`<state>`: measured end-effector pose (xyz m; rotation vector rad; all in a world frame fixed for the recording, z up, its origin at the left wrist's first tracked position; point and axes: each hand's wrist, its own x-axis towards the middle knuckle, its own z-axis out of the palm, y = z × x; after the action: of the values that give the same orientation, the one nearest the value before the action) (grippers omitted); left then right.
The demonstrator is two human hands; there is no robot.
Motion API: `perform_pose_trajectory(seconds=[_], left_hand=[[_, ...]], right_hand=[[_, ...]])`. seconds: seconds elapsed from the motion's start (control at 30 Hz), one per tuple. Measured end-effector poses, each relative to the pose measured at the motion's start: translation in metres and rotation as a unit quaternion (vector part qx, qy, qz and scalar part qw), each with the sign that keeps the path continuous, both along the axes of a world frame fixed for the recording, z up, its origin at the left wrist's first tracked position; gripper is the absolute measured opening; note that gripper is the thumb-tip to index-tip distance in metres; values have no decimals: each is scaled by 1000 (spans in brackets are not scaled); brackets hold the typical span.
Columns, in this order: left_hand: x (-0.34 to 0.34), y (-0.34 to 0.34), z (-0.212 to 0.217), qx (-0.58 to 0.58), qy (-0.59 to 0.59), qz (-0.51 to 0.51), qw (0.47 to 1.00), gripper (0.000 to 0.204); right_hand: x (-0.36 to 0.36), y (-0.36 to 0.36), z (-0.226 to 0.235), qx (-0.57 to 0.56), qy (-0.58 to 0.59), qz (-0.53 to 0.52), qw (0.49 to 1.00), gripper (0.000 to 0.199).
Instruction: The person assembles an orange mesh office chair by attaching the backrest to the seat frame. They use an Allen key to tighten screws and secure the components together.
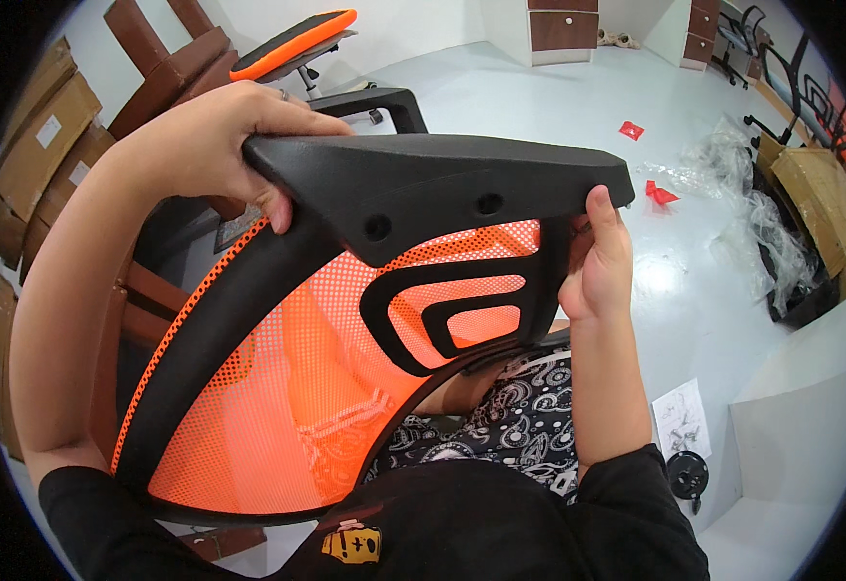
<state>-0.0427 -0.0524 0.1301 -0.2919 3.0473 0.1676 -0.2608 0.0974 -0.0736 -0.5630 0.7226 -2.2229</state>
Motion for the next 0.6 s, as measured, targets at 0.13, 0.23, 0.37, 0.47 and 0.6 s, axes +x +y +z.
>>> perform_pose_trajectory(seconds=[0.13,0.23,0.37,0.47,0.6], left_hand=[[-6,0,0,16,-17,10,1000,94],[-9,3,1,20,-29,11,999,93],[-6,10,6,-35,-37,-5,999,93],[-10,12,9,-63,-21,-38,997,93],[-11,25,17,-125,-71,30,989,91]], right_hand=[[2,5,4,-9,-18,-30,999,42],[0,8,3,1,-12,-36,999,40],[-3,8,7,-29,-10,60,998,44],[-10,12,9,-28,68,86,994,49],[-2,12,19,-22,86,97,991,48]])
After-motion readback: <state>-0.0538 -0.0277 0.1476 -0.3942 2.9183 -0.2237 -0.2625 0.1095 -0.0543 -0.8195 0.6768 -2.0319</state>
